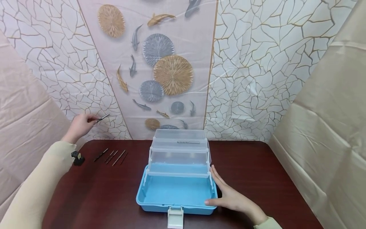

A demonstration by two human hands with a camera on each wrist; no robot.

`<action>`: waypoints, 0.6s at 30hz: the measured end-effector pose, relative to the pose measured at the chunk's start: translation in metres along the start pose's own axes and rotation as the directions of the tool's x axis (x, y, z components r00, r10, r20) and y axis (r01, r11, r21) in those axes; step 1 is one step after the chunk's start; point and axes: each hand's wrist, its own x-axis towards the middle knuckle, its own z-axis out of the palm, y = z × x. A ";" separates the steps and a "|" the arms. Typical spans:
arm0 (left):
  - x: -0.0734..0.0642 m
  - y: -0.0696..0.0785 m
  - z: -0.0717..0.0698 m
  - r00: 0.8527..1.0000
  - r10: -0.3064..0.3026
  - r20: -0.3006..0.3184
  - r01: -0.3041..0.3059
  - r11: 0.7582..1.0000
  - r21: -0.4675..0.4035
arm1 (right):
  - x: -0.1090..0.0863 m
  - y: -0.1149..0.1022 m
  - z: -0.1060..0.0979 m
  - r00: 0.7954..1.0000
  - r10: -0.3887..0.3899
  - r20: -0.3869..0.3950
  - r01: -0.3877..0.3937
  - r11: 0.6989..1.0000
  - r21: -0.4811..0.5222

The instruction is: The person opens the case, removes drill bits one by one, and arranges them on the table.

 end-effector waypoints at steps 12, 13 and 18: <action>-0.024 -0.045 0.030 0.994 -0.085 -0.065 0.084 0.996 -0.013 | -0.001 -0.001 0.001 1.000 0.015 0.009 -0.015 1.000 0.027; -0.025 -0.048 0.033 0.994 -0.085 -0.069 0.084 0.996 -0.013 | -0.001 -0.001 0.001 1.000 0.015 0.007 -0.016 1.000 0.026; -0.033 -0.062 0.042 0.993 -0.100 -0.064 0.101 0.995 0.007 | -0.001 -0.001 0.000 1.000 0.004 -0.002 -0.004 1.000 0.018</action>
